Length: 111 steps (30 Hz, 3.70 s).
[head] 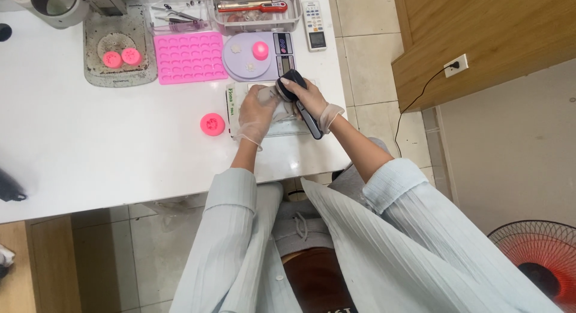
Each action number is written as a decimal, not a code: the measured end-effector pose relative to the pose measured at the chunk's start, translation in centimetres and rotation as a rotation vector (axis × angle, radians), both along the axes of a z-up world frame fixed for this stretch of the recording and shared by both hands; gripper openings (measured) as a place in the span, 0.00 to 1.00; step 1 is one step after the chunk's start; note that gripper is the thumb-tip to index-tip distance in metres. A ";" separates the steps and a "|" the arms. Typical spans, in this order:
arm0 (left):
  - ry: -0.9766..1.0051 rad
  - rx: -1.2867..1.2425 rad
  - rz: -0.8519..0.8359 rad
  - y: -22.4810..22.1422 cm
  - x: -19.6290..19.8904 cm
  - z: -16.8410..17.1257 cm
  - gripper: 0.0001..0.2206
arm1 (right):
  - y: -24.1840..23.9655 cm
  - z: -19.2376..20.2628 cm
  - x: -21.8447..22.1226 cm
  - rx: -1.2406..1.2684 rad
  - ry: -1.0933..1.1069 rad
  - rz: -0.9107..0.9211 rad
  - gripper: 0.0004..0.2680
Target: Unmolding a star-shaped candle and inspecting it with a specialized tool.
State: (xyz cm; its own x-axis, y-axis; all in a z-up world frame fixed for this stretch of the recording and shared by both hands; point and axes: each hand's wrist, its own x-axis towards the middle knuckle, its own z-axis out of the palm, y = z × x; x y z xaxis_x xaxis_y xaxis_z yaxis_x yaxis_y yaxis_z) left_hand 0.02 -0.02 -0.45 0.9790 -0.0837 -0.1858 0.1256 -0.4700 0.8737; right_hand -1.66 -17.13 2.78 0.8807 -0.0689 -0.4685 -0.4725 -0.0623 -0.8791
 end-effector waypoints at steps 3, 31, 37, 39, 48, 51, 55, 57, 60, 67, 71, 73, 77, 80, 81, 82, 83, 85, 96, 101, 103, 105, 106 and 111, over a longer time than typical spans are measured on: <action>0.014 0.021 -0.006 0.0 0.2 0.2 0.20 | -0.2 -0.5 0.5 0.022 0.006 0.004 0.21; -0.021 -0.326 0.062 0.7 1.4 -4.5 0.21 | 0.9 -0.9 -0.2 -0.023 0.006 -0.093 0.22; 0.028 -0.329 0.080 0.6 1.2 -4.5 0.21 | 1.0 -0.6 -0.5 -0.032 0.015 -0.088 0.22; 0.039 -0.312 0.082 0.5 0.9 -4.7 0.21 | 0.9 -0.7 -0.7 -0.036 0.021 -0.088 0.22; 0.036 -0.201 0.075 -0.1 0.2 -1.9 0.18 | 0.7 -2.0 -1.3 -0.002 -0.047 -0.106 0.20; 0.024 -0.051 0.064 -0.4 0.1 -1.4 0.19 | 0.5 -2.6 -1.8 0.093 -0.081 -0.154 0.17; -0.087 0.102 0.048 -0.8 -0.6 0.5 0.18 | -0.4 -3.9 -3.4 0.200 -0.072 -0.249 0.16; -0.105 0.143 0.045 -0.5 -0.5 0.7 0.18 | -0.5 -3.6 -4.1 0.227 -0.078 -0.294 0.16; -0.249 0.245 0.040 0.1 -0.9 0.1 0.20 | -0.9 -2.7 -5.2 0.255 -0.092 -0.368 0.16; -0.277 0.155 -0.098 -0.9 -6.1 1.8 0.21 | -3.4 -2.4 -6.8 0.299 -0.119 -0.382 0.18; 0.369 -0.244 -0.510 -2.0 -9.8 3.7 0.24 | -3.5 -1.4 -7.5 0.577 -0.152 -0.438 0.20; 0.437 -0.373 -0.566 -3.3 -11.9 2.0 0.24 | -3.1 0.1 -8.2 0.584 -0.134 -0.461 0.20; 0.564 -0.689 -0.543 -5.5 -13.6 0.2 0.24 | -2.9 1.3 -9.0 0.583 -0.136 -0.466 0.21; 0.499 -0.596 -0.521 -5.7 -13.1 1.2 0.23 | -2.8 2.6 -9.8 0.562 -0.127 -0.400 0.23; 0.501 -0.598 -0.520 -5.5 -12.9 1.6 0.23 | -2.7 3.6 -10.0 0.561 -0.125 -0.401 0.23; 0.469 -0.539 -0.518 -5.3 -12.8 2.1 0.24 | -2.6 4.5 -10.2 0.458 -0.103 -0.312 0.22; 0.437 -0.481 -0.516 -5.1 -12.7 2.5 0.24 | -2.4 5.3 -10.5 0.354 -0.081 -0.223 0.20; 0.391 -0.447 -0.524 -5.3 -12.2 3.1 0.26 | -2.8 4.5 -10.8 0.214 -0.091 -0.158 0.17; 0.339 -0.083 -0.702 -3.7 -11.1 5.2 0.35 | -1.6 3.9 -12.3 -0.147 -0.050 -0.125 0.13; 0.306 0.118 -0.893 -0.8 -9.0 5.1 0.35 | -1.8 3.0 -12.3 -0.193 -0.043 -0.135 0.12; 0.280 0.146 -0.797 0.1 -8.4 6.9 0.33 | -1.8 3.0 -12.3 -0.177 -0.067 -0.124 0.11; 0.252 0.167 -0.701 0.4 -7.8 7.8 0.32 | -2.0 3.1 -12.2 -0.167 -0.091 -0.113 0.11; 0.228 0.138 -0.607 0.6 -7.6 7.9 0.29 | -2.1 3.1 -12.2 -0.142 -0.093 -0.105 0.11; 0.148 0.032 -0.397 1.1 -7.0 8.4 0.23 | -2.2 2.6 -12.3 -0.024 -0.113 -0.098 0.10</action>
